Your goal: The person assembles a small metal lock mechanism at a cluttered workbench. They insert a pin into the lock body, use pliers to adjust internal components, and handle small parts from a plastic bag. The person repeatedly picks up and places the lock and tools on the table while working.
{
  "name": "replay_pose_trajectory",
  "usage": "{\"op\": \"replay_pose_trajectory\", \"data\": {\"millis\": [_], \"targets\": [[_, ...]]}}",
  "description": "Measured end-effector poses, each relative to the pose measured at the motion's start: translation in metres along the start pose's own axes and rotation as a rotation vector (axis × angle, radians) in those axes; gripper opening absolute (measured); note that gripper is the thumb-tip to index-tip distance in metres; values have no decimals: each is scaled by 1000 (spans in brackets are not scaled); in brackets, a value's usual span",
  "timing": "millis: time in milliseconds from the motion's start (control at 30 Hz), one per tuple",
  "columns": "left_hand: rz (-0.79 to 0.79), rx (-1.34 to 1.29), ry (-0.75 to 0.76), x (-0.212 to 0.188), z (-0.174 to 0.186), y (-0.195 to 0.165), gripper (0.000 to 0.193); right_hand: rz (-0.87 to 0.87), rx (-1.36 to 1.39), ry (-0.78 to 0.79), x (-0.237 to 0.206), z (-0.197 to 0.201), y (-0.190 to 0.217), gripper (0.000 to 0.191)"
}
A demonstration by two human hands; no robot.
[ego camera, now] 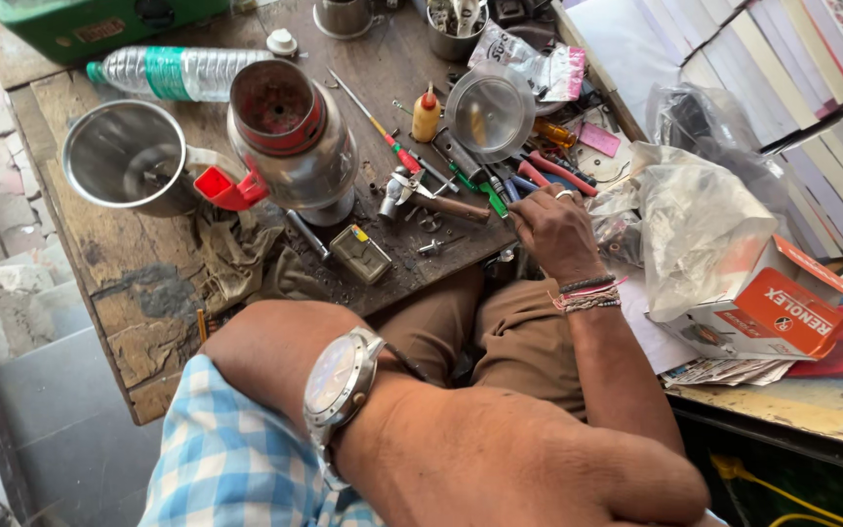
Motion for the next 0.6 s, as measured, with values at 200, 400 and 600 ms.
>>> {"op": "replay_pose_trajectory", "data": {"millis": [200, 400, 600], "targets": [[17, 300, 1, 17, -12, 13, 27, -39, 37, 51, -3, -3, -3, 12], [107, 154, 58, 21, 8, 15, 22, 11, 1, 46, 0, -1, 0, 8], [48, 382, 173, -24, 24, -11, 19, -2, 8, 27, -4, 1, -5, 10]]}}
Point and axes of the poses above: each hand's wrist, its own x-axis towards the middle knuckle, its own z-axis out of the back of the hand, y = z × x, the point moved 4 cm from there along x, towards the middle knuckle, and after that the axes turned 8 degrees about -x, right-handed, at the moved point
